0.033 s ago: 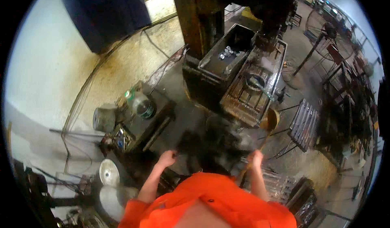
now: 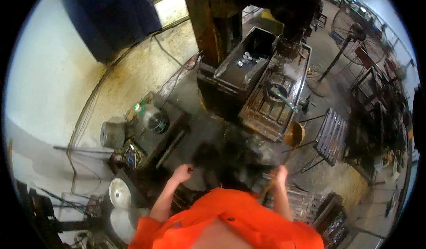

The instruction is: The person uses a wooden-handled strainer to scoop small metal parts from a liquid-filled bucket, rinses them, and transfers them into a metal tray. The person repeats this process multiple times, moving between the bucket and the tray.

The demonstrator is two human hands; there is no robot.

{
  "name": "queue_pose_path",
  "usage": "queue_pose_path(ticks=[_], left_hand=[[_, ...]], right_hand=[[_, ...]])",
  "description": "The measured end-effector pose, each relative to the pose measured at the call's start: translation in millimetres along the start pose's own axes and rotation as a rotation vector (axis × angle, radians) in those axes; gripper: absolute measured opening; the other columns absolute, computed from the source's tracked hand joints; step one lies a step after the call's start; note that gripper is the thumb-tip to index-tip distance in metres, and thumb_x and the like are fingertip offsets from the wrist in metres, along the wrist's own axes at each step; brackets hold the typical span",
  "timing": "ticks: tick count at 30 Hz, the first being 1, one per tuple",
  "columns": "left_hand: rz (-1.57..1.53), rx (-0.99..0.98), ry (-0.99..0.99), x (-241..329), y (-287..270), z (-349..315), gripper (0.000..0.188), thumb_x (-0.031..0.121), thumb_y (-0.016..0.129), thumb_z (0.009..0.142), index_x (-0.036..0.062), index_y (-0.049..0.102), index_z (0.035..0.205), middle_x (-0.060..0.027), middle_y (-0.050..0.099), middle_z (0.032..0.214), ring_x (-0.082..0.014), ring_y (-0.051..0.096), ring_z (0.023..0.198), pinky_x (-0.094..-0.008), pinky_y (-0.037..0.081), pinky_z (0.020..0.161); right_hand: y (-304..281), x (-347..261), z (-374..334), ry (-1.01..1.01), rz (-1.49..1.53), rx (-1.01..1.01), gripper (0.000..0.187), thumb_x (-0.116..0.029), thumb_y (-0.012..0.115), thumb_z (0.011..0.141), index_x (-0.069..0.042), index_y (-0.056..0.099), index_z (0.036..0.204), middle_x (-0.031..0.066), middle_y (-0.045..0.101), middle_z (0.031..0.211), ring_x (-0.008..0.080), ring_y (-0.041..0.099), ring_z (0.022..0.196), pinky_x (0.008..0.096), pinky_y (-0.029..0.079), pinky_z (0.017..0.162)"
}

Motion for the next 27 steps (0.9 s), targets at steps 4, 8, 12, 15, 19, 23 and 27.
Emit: queue_pose_path(ticks=[4,8,12,15,19,23,27], left_hand=[[-0.046,-0.054,0.140,35.3,-51.5,73.4,0.033,0.015,0.055,0.072,0.0054,0.057,0.103,-0.0175,0.060,0.094,-0.0328,0.056,0.089,-0.0386,0.045,0.077],[0.091,-0.088,0.389,95.9,-118.7,163.3,0.036,0.015,0.058,0.074,-0.0005,0.054,0.106,-0.0193,0.059,0.097,-0.0319,0.057,0.088,-0.0364,0.045,0.075],[0.080,0.004,0.679,166.0,-174.7,261.8,0.034,0.015,0.059,0.074,0.0016,0.055,0.106,-0.0153,0.063,0.085,-0.0282,0.061,0.079,-0.0340,0.047,0.070],[0.168,0.030,0.821,221.6,-209.2,326.4,0.037,0.013,0.058,0.075,-0.0005,0.053,0.109,-0.0164,0.062,0.090,-0.0246,0.060,0.082,-0.0331,0.046,0.072],[0.222,-0.104,0.825,289.7,-231.3,412.4,0.034,0.013,0.059,0.070,0.0022,0.058,0.102,-0.0175,0.061,0.092,-0.0304,0.058,0.087,-0.0368,0.046,0.076],[0.555,0.015,0.946,308.7,-212.2,524.2,0.039,0.009,0.056,0.070,0.0058,0.056,0.108,-0.0165,0.060,0.093,-0.0310,0.058,0.085,-0.0412,0.047,0.074],[0.741,-0.003,0.896,326.6,-189.1,548.3,0.040,0.007,0.054,0.064,0.0119,0.059,0.103,-0.0135,0.059,0.100,-0.0289,0.055,0.097,-0.0391,0.045,0.082]], right_hand=[[-32.9,-5.6,34.1,-0.132,-0.220,0.026,0.021,-0.016,0.047,0.073,-0.013,0.036,0.055,0.0002,0.032,0.051,0.0132,0.032,0.043,0.0291,0.027,0.040],[-15.9,-20.7,7.7,0.129,-0.051,-0.128,0.011,-0.014,0.045,0.076,-0.009,0.035,0.076,0.0000,0.028,0.055,0.0100,0.027,0.041,0.0258,0.021,0.036],[0.6,-35.2,-7.5,0.142,0.319,0.067,0.009,-0.012,0.044,0.078,-0.010,0.036,0.075,-0.0007,0.029,0.056,0.0087,0.024,0.040,0.0237,0.020,0.035],[37.6,-46.9,-41.2,0.001,0.430,0.106,0.005,-0.008,0.043,0.076,-0.011,0.038,0.075,-0.0021,0.028,0.054,0.0084,0.022,0.039,0.0233,0.018,0.035],[59.4,-33.6,-81.9,0.019,0.749,-0.044,0.011,-0.018,0.050,0.080,-0.009,0.045,0.084,-0.0028,0.028,0.052,0.0075,0.025,0.038,0.0222,0.021,0.033],[115.1,-33.5,-119.9,0.012,0.669,0.380,0.024,-0.019,0.053,0.077,-0.007,0.045,0.096,-0.0014,0.033,0.056,0.0077,0.030,0.040,0.0217,0.025,0.033],[110.5,-3.7,-146.6,-0.150,0.585,0.372,0.035,-0.022,0.057,0.070,-0.009,0.045,0.100,-0.0015,0.033,0.056,0.0086,0.029,0.040,0.0224,0.023,0.033]])
Point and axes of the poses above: each hand's wrist, its own z-axis towards the middle knuckle, its own y-axis out of the palm, x = y × z, the point moved 1 cm from there along z, towards the middle knuckle
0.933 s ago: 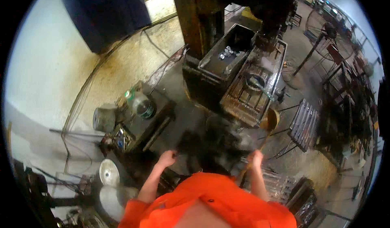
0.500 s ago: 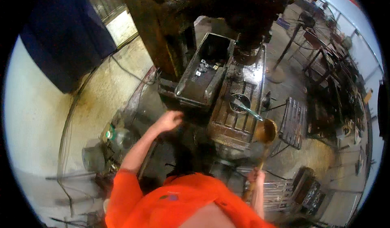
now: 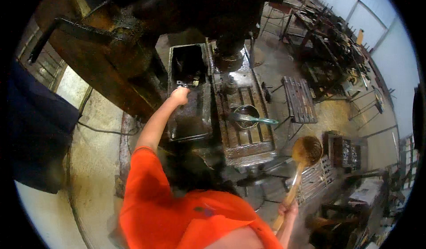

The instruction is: The person uses a wooden-handled strainer to scoop small metal parts from a liquid-filled bucket, rinses them, and transfers them into a metal tray. The person repeats this process multiple times, moving between the bucket and the tray.

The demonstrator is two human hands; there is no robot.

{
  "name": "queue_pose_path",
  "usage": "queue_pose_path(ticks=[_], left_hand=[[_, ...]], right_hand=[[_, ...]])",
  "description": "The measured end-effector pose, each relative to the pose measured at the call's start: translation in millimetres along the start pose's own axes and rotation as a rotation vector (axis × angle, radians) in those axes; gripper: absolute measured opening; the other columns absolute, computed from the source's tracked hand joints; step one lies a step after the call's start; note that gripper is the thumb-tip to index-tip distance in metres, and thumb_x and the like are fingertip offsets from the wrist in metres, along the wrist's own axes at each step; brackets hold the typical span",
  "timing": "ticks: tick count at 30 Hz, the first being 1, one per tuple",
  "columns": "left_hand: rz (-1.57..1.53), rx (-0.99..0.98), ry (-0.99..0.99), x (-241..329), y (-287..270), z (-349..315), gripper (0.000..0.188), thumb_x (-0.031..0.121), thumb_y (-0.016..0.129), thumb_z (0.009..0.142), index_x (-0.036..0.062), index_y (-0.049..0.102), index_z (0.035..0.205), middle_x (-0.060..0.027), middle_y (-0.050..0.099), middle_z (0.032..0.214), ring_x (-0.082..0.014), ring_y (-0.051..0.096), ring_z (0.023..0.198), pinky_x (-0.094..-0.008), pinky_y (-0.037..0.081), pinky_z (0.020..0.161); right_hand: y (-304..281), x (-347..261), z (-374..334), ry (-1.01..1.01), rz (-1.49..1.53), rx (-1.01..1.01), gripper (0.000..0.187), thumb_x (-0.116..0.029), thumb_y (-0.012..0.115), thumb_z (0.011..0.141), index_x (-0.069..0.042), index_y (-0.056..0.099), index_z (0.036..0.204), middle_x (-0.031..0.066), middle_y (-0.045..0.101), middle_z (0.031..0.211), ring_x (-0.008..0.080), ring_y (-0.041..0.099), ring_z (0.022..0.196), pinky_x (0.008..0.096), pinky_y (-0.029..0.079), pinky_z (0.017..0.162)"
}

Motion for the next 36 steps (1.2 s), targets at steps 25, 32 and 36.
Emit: queue_pose_path(ticks=[25,32,36], left_hand=[[0.159,-0.036,0.086,-64.2,44.2,245.1,0.065,0.019,0.064,0.066,0.0148,0.039,0.126,-0.0190,0.047,0.111,-0.0339,0.052,0.098,-0.0393,0.046,0.079],[0.053,-0.183,0.126,-85.6,90.7,303.5,0.033,0.026,0.058,0.072,0.0104,0.059,0.100,-0.0181,0.059,0.097,-0.0330,0.055,0.094,-0.0407,0.045,0.077],[0.042,-0.158,0.160,-88.4,90.6,319.1,0.032,0.027,0.057,0.072,0.0105,0.060,0.100,-0.0177,0.059,0.097,-0.0329,0.055,0.093,-0.0406,0.045,0.076]], right_hand=[[168.8,117.3,-86.8,0.354,0.627,0.011,0.065,-0.044,0.069,0.063,0.001,0.045,0.103,0.0004,0.040,0.064,0.0084,0.034,0.046,0.0195,0.027,0.037],[196.1,150.4,-86.8,0.277,0.699,0.070,0.063,-0.046,0.067,0.064,0.003,0.047,0.098,0.0002,0.040,0.060,0.0082,0.033,0.044,0.0200,0.026,0.036],[205.7,145.0,-87.1,0.291,0.889,0.106,0.051,-0.027,0.062,0.061,0.005,0.047,0.097,0.0033,0.035,0.054,0.0092,0.029,0.037,0.0213,0.022,0.032]])
Point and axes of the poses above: each hand's wrist, its own z-axis towards the middle knuckle, its own y-axis out of the palm, x = y × z, the point moved 1 cm from there along z, towards the middle knuckle
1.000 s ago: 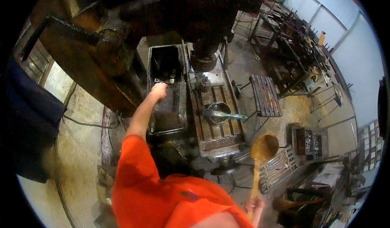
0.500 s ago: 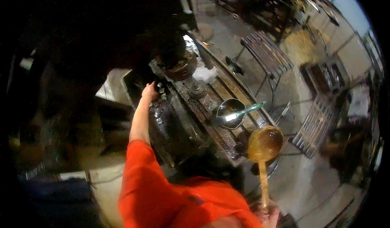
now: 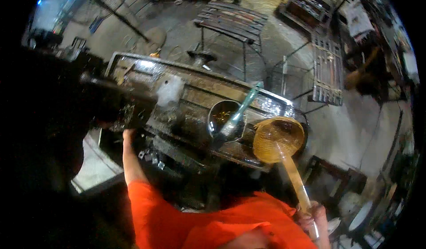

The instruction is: The person uses a wooden-handled strainer to scoop small metal parts from a liquid-filled bucket, rinses them, and transfers them into a metal tray. The person repeats this process multiple times, moving between the bucket and the tray.

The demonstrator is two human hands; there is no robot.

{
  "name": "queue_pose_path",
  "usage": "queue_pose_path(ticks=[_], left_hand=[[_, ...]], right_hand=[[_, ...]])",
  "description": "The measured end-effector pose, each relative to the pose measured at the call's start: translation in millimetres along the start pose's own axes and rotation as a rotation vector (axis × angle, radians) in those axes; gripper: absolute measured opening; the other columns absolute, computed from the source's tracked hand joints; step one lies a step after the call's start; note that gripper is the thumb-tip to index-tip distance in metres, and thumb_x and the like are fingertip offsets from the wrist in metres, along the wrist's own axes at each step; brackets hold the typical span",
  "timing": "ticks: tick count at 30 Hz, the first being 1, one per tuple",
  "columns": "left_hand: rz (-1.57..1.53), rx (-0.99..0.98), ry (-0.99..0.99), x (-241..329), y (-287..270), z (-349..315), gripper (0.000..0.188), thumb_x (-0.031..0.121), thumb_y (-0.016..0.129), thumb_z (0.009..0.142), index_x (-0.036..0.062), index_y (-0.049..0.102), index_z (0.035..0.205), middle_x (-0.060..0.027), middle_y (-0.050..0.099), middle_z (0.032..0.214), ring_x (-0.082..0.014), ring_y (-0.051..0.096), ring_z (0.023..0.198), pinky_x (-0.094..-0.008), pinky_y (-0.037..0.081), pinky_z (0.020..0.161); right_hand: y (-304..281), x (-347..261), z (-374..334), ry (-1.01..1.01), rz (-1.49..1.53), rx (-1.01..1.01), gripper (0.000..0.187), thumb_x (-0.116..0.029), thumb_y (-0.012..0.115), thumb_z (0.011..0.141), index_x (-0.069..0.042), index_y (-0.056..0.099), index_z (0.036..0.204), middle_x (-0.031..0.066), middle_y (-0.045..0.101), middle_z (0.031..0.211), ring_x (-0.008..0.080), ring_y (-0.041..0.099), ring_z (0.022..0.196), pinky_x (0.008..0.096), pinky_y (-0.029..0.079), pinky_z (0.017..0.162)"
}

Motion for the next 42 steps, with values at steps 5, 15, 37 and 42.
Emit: queue_pose_path(ticks=[5,15,37,42], left_hand=[[-0.013,0.018,0.023,-1.6,3.7,10.9,0.032,0.028,0.057,0.072,0.0106,0.060,0.099,-0.0172,0.060,0.097,-0.0329,0.055,0.093,-0.0405,0.044,0.076],[-0.030,0.041,0.051,-2.5,6.7,18.2,0.032,0.030,0.056,0.072,0.0108,0.061,0.098,-0.0161,0.060,0.097,-0.0327,0.055,0.093,-0.0404,0.044,0.076],[-0.170,0.114,0.088,-26.1,27.3,15.7,0.032,0.033,0.054,0.073,0.0113,0.062,0.095,-0.0137,0.061,0.096,-0.0324,0.056,0.092,-0.0400,0.044,0.075],[-0.105,0.066,0.120,-14.1,30.9,10.6,0.032,0.034,0.055,0.073,0.0121,0.062,0.096,-0.0128,0.061,0.096,-0.0314,0.056,0.092,-0.0390,0.044,0.075]], right_hand=[[13.6,0.2,-0.3,-0.041,-0.025,-0.007,0.055,-0.029,0.063,0.058,0.006,0.046,0.097,-0.0001,0.033,0.054,0.0071,0.031,0.038,0.0215,0.025,0.034],[29.0,3.8,1.4,-0.044,-0.031,-0.034,0.058,-0.031,0.069,0.057,0.005,0.046,0.097,-0.0015,0.032,0.054,0.0068,0.032,0.038,0.0194,0.026,0.034],[7.9,14.4,9.3,-0.078,-0.055,-0.073,0.064,-0.033,0.070,0.057,0.006,0.046,0.102,-0.0012,0.031,0.056,0.0065,0.032,0.040,0.0207,0.026,0.035],[9.9,20.8,12.0,-0.112,-0.019,-0.086,0.063,-0.034,0.069,0.058,0.006,0.047,0.102,-0.0006,0.035,0.057,0.0070,0.034,0.040,0.0210,0.028,0.036]])
Point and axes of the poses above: each hand's wrist, its own z-axis towards the middle knuckle, its own y-axis out of the palm, x = y × z, the point moved 1 cm from there along z, towards the middle knuckle
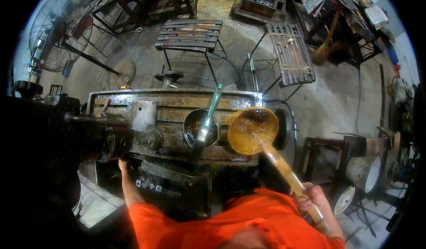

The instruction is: The person uses a wooden-handled strainer to scoop small metal parts from a liquid-filled bucket, rinses them, and transfers them into a metal tray. The person repeats this process multiple times, moving between the bucket and the tray.

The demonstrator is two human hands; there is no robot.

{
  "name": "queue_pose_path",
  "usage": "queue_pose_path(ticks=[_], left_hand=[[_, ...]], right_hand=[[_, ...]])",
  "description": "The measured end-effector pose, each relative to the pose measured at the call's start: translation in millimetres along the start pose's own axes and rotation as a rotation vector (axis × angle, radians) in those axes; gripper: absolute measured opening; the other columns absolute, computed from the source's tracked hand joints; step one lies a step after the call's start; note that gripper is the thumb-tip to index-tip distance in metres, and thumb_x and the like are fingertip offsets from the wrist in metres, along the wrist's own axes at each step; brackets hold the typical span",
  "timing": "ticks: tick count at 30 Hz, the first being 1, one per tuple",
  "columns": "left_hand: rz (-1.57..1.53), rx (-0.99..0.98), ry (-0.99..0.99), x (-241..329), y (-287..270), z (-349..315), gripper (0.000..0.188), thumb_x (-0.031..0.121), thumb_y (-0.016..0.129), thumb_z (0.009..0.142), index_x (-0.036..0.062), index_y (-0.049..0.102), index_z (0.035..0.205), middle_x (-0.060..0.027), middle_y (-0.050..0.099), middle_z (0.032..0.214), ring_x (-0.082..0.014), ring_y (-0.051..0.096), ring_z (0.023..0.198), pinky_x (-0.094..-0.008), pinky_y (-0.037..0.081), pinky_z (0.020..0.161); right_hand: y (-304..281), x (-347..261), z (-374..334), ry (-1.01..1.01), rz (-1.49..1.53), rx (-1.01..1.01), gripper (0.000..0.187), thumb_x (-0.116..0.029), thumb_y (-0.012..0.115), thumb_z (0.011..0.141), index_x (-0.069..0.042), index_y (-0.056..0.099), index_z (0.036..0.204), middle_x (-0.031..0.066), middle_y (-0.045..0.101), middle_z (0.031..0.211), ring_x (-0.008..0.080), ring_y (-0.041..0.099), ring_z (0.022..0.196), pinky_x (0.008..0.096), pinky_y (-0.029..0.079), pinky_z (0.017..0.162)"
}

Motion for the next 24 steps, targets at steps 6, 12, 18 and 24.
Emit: queue_pose_path(ticks=[6,12,18,24], left_hand=[[-0.530,0.061,0.300,-24.1,12.2,-0.4,0.028,0.021,0.056,0.072,0.0068,0.061,0.095,-0.0082,0.061,0.089,-0.0235,0.056,0.083,-0.0329,0.044,0.072],[-0.475,0.161,-0.057,3.5,-19.3,-22.7,0.027,0.025,0.059,0.071,0.0023,0.064,0.085,-0.0091,0.063,0.079,-0.0215,0.057,0.067,-0.0328,0.046,0.062],[0.359,0.222,-0.101,45.1,-51.9,-56.8,0.037,0.040,0.065,0.065,0.0043,0.065,0.073,-0.0151,0.063,0.077,-0.0304,0.062,0.072,-0.0391,0.049,0.060],[0.289,0.351,-0.321,48.3,-63.3,-90.5,0.048,0.041,0.073,0.054,0.0113,0.064,0.090,-0.0103,0.064,0.087,-0.0289,0.061,0.080,-0.0384,0.049,0.068]], right_hand=[[7.4,-6.1,-3.8,0.014,-0.083,0.025,0.064,-0.036,0.070,0.058,0.007,0.047,0.101,0.0001,0.035,0.057,0.0071,0.034,0.040,0.0213,0.027,0.035],[12.3,-8.2,-4.4,-0.015,-0.121,0.057,0.065,-0.035,0.070,0.057,0.006,0.047,0.101,0.0004,0.035,0.057,0.0076,0.032,0.038,0.0214,0.025,0.034],[-0.6,-18.9,-2.8,0.016,-0.159,0.010,0.063,-0.036,0.068,0.059,0.006,0.047,0.101,0.0008,0.035,0.056,0.0070,0.032,0.039,0.0200,0.027,0.033],[-7.1,-46.0,-6.2,0.096,-0.224,-0.014,0.063,-0.036,0.069,0.062,0.005,0.046,0.104,0.0014,0.036,0.058,0.0075,0.034,0.041,0.0204,0.028,0.034]])
Point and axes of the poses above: each hand's wrist, its own z-axis towards the middle knuckle, its own y-axis out of the palm, x = y × z, the point moved 1 cm from there along z, towards the middle knuckle
